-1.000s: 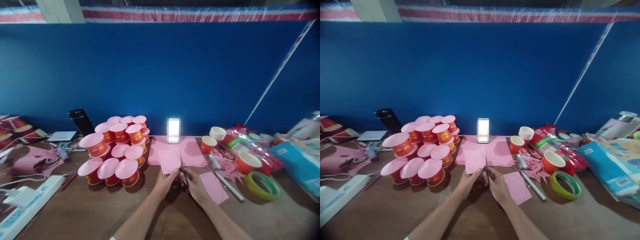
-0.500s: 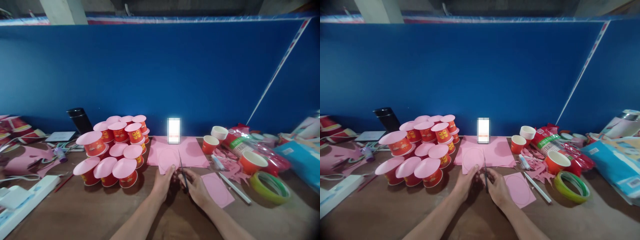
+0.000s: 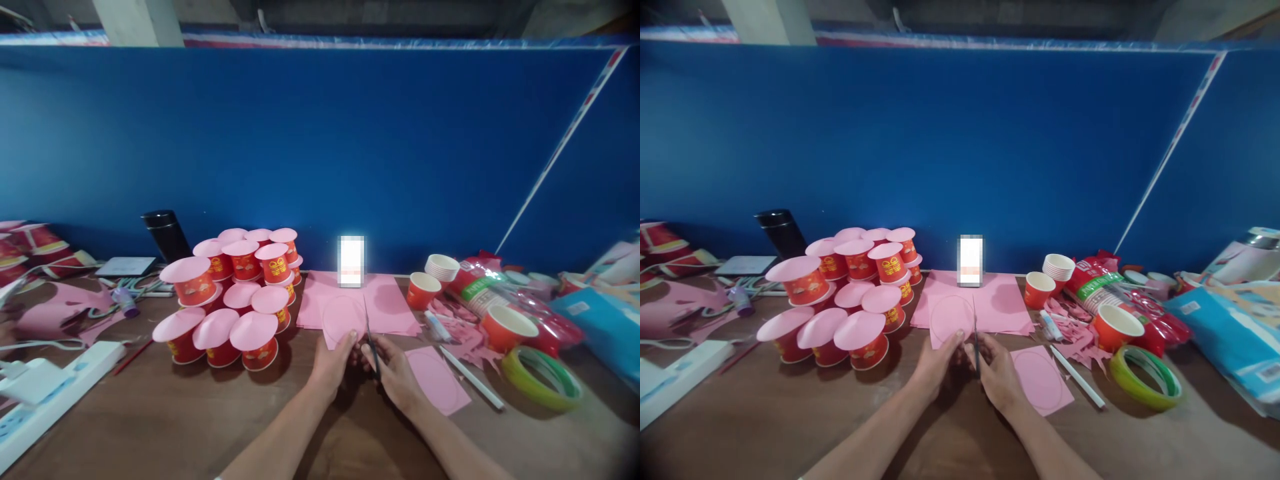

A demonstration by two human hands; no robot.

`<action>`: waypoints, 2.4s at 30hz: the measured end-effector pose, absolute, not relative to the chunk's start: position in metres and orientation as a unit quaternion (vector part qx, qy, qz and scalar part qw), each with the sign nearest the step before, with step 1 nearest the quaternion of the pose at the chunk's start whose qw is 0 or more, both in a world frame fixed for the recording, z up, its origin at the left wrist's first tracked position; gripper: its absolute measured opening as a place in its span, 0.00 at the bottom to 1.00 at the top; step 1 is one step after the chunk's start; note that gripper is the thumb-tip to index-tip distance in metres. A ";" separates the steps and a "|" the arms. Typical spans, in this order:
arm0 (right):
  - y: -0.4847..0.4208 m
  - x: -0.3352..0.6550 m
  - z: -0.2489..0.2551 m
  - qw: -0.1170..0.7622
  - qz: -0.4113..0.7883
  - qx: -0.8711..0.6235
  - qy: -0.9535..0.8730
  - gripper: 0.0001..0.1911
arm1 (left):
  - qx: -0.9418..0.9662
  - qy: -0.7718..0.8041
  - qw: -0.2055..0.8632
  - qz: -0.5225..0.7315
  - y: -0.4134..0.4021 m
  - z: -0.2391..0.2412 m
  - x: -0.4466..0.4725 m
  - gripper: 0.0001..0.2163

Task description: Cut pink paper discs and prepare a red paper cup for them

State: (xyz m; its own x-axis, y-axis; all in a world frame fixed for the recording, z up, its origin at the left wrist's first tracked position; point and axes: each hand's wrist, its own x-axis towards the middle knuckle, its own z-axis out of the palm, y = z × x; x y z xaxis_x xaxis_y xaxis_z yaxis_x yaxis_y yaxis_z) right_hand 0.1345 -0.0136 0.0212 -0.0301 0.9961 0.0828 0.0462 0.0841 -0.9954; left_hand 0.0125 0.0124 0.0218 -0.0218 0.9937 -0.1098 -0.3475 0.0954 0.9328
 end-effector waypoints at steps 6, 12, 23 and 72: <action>-0.014 0.135 0.020 0.502 0.486 -0.478 -0.533 0.19 | 0.363 0.434 0.606 0.559 0.010 0.024 0.012 0.14; -0.015 0.135 0.021 0.498 0.485 -0.486 -0.530 0.20 | 0.360 0.436 0.611 0.554 0.009 0.027 0.011 0.14; -0.016 0.135 0.022 0.498 0.480 -0.493 -0.527 0.21 | 0.350 0.454 0.609 0.548 0.010 0.026 0.012 0.15; -0.015 0.138 0.019 0.499 0.483 -0.498 -0.519 0.22 | 0.326 0.456 0.614 0.556 0.012 0.027 0.010 0.14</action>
